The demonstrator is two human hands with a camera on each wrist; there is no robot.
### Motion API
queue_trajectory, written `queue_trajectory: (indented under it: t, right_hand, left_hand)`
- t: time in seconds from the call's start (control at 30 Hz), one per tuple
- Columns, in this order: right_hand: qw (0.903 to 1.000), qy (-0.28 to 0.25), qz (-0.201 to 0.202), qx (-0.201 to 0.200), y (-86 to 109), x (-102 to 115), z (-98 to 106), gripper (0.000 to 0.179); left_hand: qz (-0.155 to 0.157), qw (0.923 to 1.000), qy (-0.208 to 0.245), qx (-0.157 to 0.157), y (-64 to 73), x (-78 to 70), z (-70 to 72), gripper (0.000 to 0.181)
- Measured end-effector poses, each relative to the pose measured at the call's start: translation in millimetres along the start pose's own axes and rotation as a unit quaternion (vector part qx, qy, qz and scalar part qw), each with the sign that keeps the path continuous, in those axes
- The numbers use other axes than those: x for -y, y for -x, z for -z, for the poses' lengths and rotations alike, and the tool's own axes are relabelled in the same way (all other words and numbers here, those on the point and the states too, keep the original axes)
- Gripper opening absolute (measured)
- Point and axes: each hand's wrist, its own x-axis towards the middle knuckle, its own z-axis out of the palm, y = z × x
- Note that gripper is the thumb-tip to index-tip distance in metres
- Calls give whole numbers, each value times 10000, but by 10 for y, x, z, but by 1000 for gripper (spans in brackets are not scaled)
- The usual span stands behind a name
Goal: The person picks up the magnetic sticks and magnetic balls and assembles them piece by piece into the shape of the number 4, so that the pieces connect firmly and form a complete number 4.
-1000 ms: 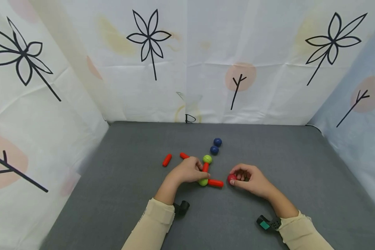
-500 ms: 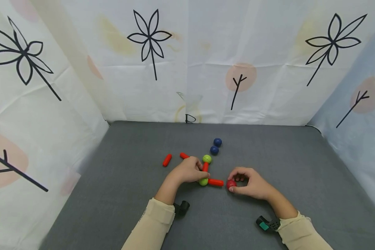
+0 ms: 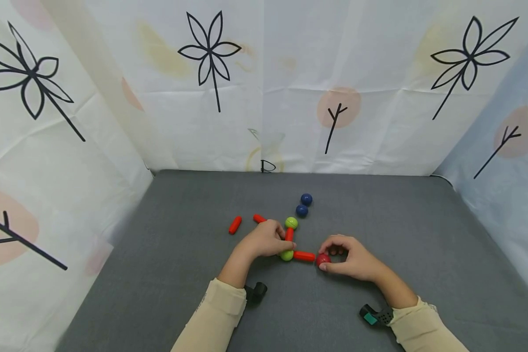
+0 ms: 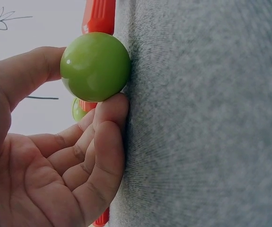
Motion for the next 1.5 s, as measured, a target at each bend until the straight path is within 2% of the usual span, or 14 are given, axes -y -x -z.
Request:
queue_trajectory:
  t: [0.63,0.87,1.17,1.5]
  right_hand:
    - [9999,83,39,-86,-12,-10,-14,24]
    - [9999,110,-23,-120,-17,4,-12,21]
    - [9997,156,-92,-155,-16,1,1,21]
    - [9996,172,-184,-136,-11,6,-1,19]
  left_hand:
    - [27,9999,-105,15,-17,7,-11,37]
    - [116,9999,-62,-8,-6,2,-4,36]
    - [17,10000,-49,-58,3,6,1,36]
    - [51,10000,-26,-59,17,8,3,39]
